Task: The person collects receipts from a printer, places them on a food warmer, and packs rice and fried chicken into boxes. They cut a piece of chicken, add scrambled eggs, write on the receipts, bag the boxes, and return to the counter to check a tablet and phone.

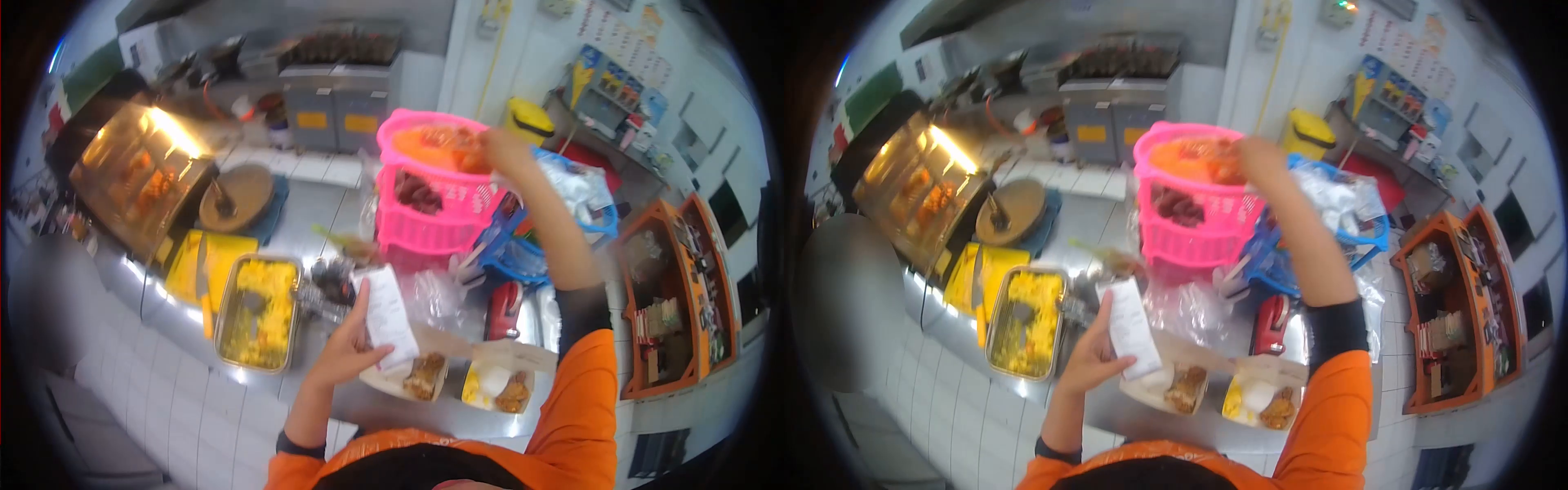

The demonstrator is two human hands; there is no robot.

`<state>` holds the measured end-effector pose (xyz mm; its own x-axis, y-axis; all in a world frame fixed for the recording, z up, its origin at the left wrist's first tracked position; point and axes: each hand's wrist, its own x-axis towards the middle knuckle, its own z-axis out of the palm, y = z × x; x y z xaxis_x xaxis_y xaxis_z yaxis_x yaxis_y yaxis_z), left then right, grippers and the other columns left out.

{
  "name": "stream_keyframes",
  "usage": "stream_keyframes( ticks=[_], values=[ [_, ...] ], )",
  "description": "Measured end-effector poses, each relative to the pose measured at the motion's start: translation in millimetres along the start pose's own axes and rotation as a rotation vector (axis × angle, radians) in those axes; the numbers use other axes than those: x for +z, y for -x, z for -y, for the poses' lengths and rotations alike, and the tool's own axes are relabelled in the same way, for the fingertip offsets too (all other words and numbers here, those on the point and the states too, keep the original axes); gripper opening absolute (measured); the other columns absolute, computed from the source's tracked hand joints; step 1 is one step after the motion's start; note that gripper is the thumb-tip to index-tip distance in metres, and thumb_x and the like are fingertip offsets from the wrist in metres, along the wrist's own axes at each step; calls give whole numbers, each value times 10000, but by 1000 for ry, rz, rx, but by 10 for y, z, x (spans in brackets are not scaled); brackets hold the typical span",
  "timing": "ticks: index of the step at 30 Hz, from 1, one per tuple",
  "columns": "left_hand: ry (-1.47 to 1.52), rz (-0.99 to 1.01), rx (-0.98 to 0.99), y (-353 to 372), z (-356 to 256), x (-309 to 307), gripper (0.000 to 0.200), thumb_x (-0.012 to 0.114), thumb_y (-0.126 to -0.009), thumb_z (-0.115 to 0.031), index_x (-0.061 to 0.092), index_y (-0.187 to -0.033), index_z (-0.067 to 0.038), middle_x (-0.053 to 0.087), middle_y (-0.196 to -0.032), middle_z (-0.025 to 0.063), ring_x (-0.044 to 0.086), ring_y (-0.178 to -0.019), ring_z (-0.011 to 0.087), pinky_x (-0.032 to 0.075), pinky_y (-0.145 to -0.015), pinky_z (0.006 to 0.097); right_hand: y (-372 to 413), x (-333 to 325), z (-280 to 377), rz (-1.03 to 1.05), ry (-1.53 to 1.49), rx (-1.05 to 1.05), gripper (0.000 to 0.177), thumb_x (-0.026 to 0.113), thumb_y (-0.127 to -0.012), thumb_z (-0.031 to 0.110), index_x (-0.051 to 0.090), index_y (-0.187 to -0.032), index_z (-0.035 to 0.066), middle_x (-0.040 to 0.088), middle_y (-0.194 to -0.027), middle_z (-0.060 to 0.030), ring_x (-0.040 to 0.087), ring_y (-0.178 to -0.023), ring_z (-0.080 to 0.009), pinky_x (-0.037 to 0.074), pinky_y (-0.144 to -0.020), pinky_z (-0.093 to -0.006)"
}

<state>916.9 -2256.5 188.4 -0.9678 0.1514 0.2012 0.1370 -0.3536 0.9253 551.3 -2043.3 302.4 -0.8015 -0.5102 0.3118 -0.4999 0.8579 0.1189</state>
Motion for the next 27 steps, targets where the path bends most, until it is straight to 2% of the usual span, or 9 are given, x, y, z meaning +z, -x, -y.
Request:
stream_keyframes(
  ticks=[4, 8, 12, 16, 18, 19, 22, 23, 27],
  values=[
    [-48, 20, 47, 66, -148, 44, 971, 590, -777, 96, -54, -1481, -82, 138, -1524, 130, 396, -1252, 179, 501, -709, 206, 834, -838, 398, -514, -275, -153, 133, 562, -825, 143, 622, -891, 44, 632, -813, -167, 627, -822, -340, 484, -691, -434],
    [-38, 4, 190, 141, -170, 177, 881, 582, -832, -48, -15, -1479, -47, 159, -1518, 139, 409, -1258, 200, 521, -669, 206, 1974, -1125, 729, -25, -757, -150, 122, 593, -812, 130, 593, -886, 33, 634, -820, -152, 632, -807, -319, 478, -723, -360],
    [154, -89, 275, 209, -309, 546, 747, 485, -910, -209, 43, -1472, 4, 232, -1498, 143, 359, -1305, 210, 387, -971, 265, 2538, -394, 1007, 318, -865, -227, 206, 637, -802, 161, 589, -970, 52, 613, -808, -139, 627, -758, -283, 483, -711, -353],
    [-457, -311, 329, 100, -87, 767, 618, 490, -900, 3, 217, -1455, -6, 328, -1452, 160, 350, -1290, 176, 297, -1034, 271, 2947, -312, 851, 175, -1026, -129, 295, 668, -792, 136, 581, -1071, 92, 560, -772, -63, 586, -710, -215, 470, -696, -312],
    [-530, -222, -23, -38, 233, 665, 640, 552, -865, 44, 295, -1443, -54, 375, -1427, 146, 333, -1296, 154, 265, -1050, 266, 3193, -303, 553, 59, -1353, 111, 349, 679, -795, 89, 566, -1125, 105, 488, -761, 14, 515, -704, -114, 432, -682, -257],
    [-646, -142, -12, -119, 494, 509, 611, 599, -869, -44, 358, -1426, -116, 380, -1429, 177, 349, -1316, 184, 286, -1052, 278, 3312, -414, 477, 26, -1640, 228, 324, 668, -806, 44, 567, -1111, 88, 483, -773, 42, 473, -738, -35, 384, -683, -200],
    [-1167, -137, 55, -241, 806, 377, 581, 617, -870, -116, 394, -1405, -144, 328, -1456, 207, 351, -1338, 271, 304, -1063, 319, 3636, -490, 236, -125, -1686, 268, 257, 648, -826, 39, 574, -1073, 55, 476, -769, 43, 469, -729, -20, 401, -614, -171],
    [-1299, -167, 97, -236, 873, 366, 521, 589, -892, -194, 420, -1383, -156, 310, -1448, 233, 364, -1300, 386, 315, -1063, 385, 3747, -562, 164, -79, -1656, 298, 228, 646, -829, 43, 579, -1046, 49, 472, -770, 44, 472, -735, -16, 419, -599, -169],
    [-1698, -143, 60, -245, 884, 325, 494, 598, -856, -202, 482, -1332, -137, 362, -1432, 186, 441, -1212, 381, 389, -972, 426, 4073, -525, -34, -120, -1754, 356, 255, 637, -829, 24, 571, -1074, 52, 481, -800, 34, 493, -737, -20, 433, -609, -165]
  ],
)
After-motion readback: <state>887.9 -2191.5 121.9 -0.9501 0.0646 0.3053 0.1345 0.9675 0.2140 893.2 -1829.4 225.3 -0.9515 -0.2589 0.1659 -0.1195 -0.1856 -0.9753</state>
